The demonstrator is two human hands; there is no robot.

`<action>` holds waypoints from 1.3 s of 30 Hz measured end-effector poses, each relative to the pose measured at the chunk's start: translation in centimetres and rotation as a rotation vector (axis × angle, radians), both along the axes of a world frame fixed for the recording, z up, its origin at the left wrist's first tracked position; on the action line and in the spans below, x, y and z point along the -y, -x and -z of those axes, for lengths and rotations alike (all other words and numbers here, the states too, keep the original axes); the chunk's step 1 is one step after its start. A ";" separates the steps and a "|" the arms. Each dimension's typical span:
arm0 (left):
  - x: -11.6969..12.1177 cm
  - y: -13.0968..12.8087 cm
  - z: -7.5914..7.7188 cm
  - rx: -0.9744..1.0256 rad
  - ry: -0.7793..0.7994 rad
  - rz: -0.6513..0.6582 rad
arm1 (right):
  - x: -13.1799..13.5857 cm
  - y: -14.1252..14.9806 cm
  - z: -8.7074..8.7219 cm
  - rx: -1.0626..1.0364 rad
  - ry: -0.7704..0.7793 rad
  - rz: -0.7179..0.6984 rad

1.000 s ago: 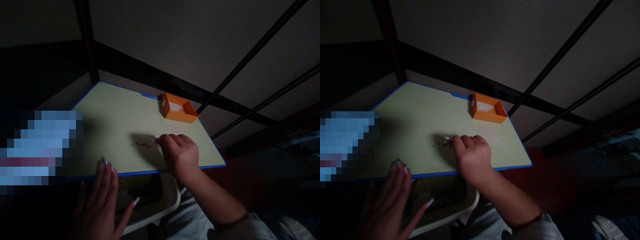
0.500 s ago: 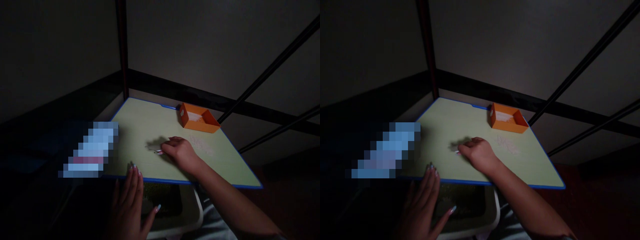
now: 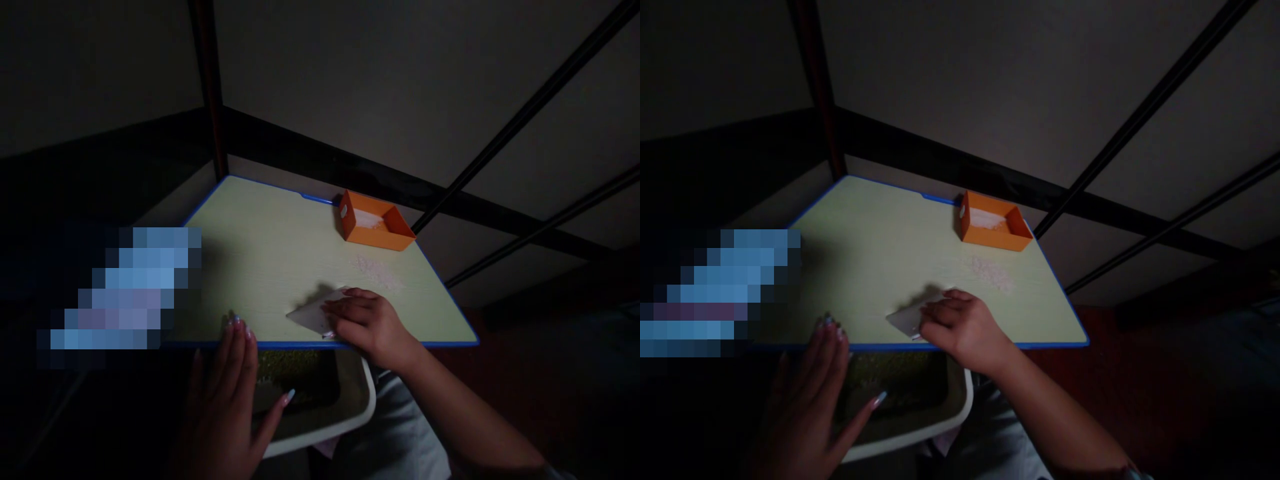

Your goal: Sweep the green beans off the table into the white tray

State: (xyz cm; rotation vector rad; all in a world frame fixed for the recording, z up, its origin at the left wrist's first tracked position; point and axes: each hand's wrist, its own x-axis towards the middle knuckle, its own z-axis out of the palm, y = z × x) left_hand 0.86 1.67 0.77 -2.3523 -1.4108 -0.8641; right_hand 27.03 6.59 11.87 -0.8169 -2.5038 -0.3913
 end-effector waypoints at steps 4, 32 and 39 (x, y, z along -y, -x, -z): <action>0.1 -0.3 0.0 0.048 0.084 -0.013 | 0.1 -1.7 -0.5 -0.110 -0.159 0.055; 0.0 -0.7 -0.2 0.065 0.135 -0.004 | -0.3 -3.3 -2.9 -0.153 0.676 0.902; 0.0 -0.7 -0.6 0.051 0.127 0.004 | 0.0 -3.3 -3.0 -0.281 0.580 0.950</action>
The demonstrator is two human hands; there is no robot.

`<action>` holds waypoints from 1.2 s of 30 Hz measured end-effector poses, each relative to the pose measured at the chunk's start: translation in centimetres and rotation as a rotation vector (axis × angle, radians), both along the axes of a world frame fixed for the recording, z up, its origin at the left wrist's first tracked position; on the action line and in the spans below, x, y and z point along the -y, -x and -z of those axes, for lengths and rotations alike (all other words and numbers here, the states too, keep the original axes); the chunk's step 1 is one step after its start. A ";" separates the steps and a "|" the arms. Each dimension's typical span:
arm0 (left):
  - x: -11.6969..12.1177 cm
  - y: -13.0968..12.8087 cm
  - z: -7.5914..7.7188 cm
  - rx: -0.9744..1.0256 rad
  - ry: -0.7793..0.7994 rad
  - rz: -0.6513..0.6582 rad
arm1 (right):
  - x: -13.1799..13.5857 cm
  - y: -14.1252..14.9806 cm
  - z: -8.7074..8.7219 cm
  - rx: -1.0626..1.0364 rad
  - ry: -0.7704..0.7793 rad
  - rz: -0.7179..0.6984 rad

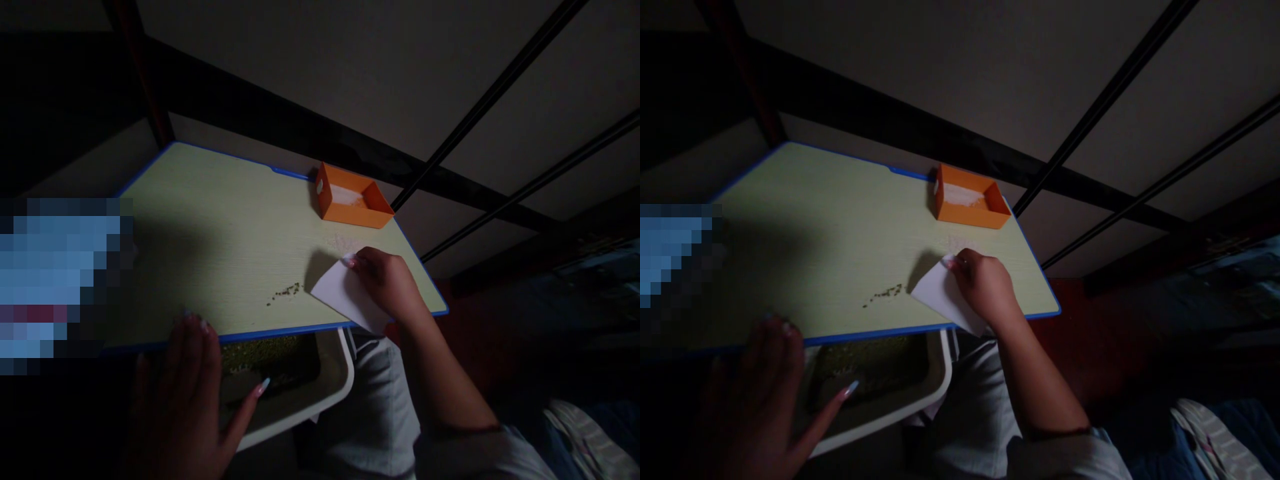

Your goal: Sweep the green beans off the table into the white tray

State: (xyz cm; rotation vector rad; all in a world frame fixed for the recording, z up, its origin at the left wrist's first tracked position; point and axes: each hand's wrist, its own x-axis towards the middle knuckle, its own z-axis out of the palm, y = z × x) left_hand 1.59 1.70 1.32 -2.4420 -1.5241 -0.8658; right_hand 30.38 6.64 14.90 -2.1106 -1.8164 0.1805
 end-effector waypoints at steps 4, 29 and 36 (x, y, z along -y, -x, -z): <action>0.1 0.1 0.1 0.026 0.045 -0.028 | -1.1 0.2 0.2 0.136 -0.021 0.085; 0.2 0.1 -0.2 -0.009 0.030 -0.018 | -2.6 -0.6 0.9 -0.069 0.029 -0.190; 0.2 0.0 -0.2 -0.001 0.036 -0.013 | -2.7 1.0 1.0 -0.027 0.045 -0.220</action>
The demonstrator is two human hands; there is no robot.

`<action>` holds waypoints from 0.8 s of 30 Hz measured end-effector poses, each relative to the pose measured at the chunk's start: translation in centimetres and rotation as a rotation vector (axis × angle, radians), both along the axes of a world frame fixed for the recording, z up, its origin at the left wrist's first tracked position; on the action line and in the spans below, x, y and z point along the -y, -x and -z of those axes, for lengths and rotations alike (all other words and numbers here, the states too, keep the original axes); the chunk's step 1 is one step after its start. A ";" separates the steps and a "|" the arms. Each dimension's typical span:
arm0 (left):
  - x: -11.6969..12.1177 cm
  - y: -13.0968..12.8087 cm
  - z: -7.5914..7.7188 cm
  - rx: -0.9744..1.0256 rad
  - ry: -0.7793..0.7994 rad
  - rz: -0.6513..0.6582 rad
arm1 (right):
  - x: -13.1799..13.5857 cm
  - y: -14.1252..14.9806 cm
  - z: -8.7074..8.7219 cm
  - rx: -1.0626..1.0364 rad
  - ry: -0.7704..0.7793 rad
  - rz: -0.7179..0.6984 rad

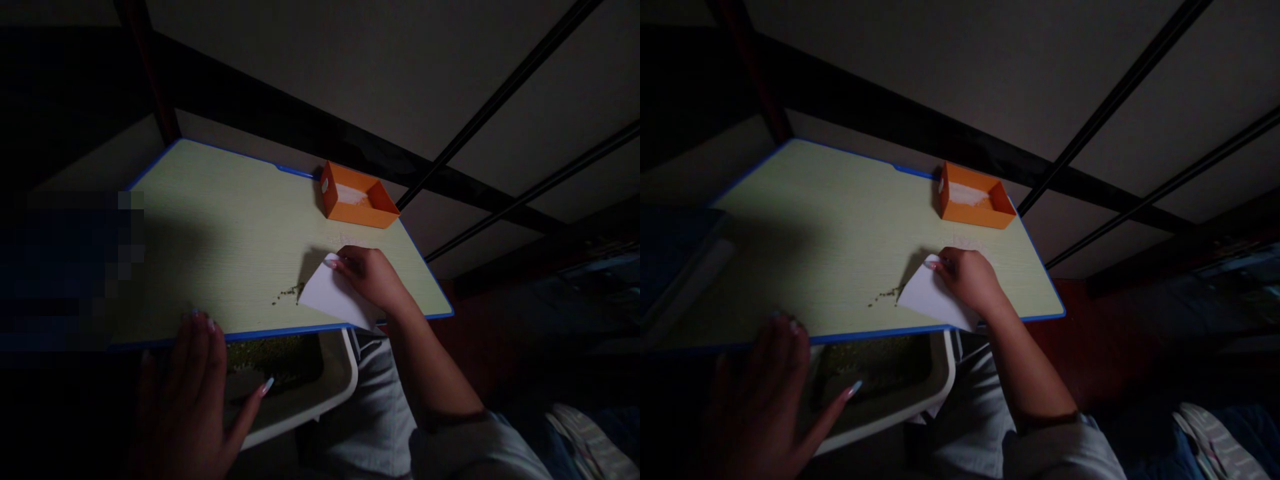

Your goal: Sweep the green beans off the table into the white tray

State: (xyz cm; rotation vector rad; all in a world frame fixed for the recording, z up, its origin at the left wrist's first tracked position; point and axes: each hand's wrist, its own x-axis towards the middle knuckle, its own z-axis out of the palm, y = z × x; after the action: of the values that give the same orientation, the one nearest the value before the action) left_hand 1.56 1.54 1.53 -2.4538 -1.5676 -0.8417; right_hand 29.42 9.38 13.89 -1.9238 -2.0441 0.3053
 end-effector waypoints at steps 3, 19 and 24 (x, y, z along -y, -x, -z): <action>0.1 0.0 0.0 -0.014 0.013 -0.013 | -0.2 0.6 -0.1 0.032 0.012 -0.001; 0.2 0.1 0.5 -0.014 -0.072 -0.015 | -2.4 5.3 -3.5 -0.043 0.075 -0.378; 0.3 0.3 0.7 -0.073 -0.126 -0.053 | -5.5 11.2 -5.3 0.117 -0.092 -0.425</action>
State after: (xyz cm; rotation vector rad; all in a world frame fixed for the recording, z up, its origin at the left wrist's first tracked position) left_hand 1.30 1.20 0.85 -2.3181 -1.4992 -0.8065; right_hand 18.18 14.84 19.18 -1.4717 -2.4900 0.1920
